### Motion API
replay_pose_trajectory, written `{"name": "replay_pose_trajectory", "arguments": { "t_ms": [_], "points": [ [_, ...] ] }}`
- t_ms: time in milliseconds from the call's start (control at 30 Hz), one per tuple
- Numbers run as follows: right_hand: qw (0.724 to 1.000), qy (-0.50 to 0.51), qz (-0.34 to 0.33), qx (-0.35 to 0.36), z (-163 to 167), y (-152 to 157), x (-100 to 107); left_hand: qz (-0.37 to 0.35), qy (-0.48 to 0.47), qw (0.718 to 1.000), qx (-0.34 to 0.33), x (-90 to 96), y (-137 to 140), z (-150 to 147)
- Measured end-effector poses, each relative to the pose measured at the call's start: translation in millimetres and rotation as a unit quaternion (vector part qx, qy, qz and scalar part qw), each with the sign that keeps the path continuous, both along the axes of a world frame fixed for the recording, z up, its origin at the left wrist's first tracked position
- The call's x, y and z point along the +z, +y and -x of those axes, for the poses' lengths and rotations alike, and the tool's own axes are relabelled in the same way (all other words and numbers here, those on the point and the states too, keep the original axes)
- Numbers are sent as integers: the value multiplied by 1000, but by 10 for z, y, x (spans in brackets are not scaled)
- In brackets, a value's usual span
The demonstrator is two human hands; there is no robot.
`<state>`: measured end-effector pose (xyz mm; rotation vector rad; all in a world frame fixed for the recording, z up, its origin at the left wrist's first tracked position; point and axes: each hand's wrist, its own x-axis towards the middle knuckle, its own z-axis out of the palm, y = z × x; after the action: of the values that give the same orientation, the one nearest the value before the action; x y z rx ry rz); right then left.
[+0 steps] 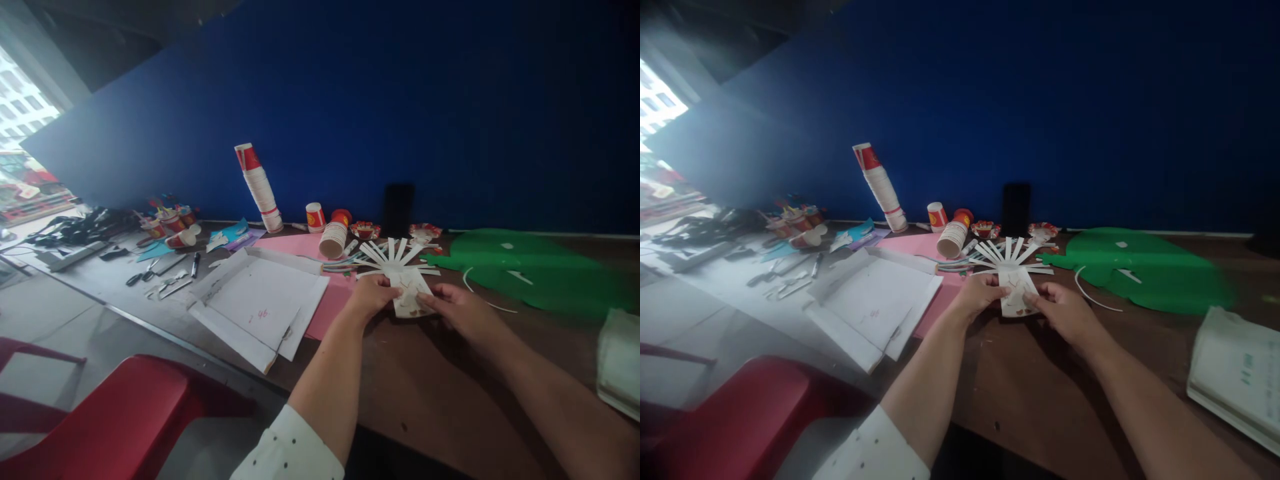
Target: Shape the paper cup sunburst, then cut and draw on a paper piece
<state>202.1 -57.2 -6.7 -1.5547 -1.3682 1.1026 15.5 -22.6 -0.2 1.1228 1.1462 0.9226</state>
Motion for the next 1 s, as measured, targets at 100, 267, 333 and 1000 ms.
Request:
{"name": "replay_pose_trajectory", "arguments": {
  "t_ms": [100,267,333,1000],
  "points": [
    [999,22,19,15,-2,-11,-3,-33,14,999,30,1,24,21],
    [998,57,29,26,-2,-19,-18,-72,30,995,61,-21,65,28],
    [996,76,30,25,4,-26,-24,-86,31,994,64,-23,75,26],
    [987,150,48,34,53,-82,50,-128,71,987,72,53,49,34]
  ]
}}
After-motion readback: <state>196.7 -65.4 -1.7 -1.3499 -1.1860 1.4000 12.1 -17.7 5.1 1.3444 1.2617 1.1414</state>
